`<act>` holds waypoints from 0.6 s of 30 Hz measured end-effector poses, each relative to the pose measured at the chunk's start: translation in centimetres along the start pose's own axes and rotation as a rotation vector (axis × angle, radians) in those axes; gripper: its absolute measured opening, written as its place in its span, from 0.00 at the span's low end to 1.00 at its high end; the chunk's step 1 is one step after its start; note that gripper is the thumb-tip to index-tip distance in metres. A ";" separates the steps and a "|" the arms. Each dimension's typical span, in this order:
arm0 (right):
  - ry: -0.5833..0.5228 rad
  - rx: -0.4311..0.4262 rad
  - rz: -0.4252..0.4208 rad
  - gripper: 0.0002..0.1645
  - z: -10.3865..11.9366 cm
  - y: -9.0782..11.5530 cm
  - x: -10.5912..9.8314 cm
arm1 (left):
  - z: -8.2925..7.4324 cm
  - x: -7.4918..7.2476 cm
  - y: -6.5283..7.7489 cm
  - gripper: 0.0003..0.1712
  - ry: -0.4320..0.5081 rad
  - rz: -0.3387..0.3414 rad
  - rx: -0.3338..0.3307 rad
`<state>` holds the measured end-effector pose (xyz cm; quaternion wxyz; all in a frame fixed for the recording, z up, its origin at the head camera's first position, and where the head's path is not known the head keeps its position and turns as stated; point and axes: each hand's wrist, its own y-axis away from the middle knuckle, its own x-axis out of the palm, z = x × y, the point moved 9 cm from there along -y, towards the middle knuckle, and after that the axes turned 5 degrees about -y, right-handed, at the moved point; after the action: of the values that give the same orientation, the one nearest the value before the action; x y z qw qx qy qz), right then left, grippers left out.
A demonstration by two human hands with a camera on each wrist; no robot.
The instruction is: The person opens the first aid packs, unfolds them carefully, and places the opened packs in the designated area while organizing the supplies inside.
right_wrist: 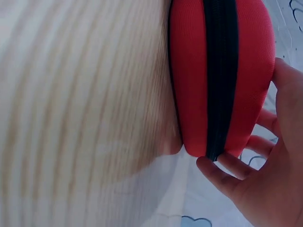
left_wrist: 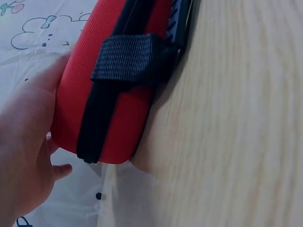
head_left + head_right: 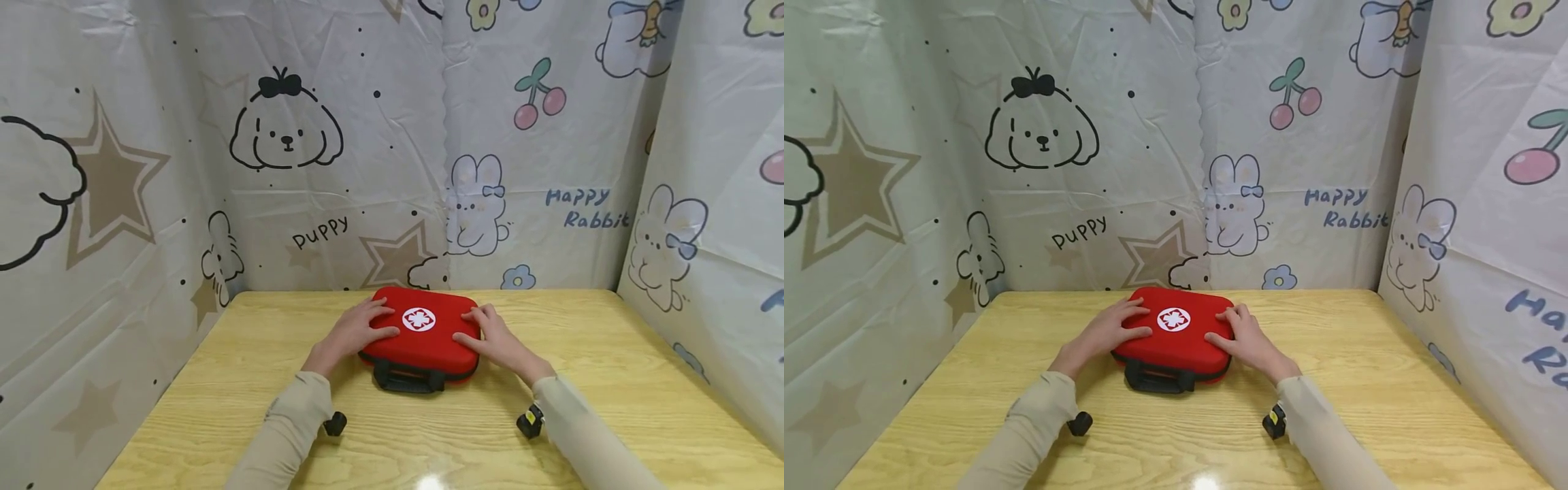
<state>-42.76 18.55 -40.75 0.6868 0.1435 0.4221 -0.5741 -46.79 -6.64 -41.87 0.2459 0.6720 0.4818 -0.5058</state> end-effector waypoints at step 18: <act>0.123 0.038 0.045 0.35 1.6 1.5 0.2 | 1.3 -1.4 -0.3 0.38 -0.054 -0.072 -0.058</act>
<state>-40.75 17.78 -40.38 0.6694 0.2012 0.4491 -0.5565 -47.67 -8.12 -41.05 0.2598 0.6327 0.5134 -0.5183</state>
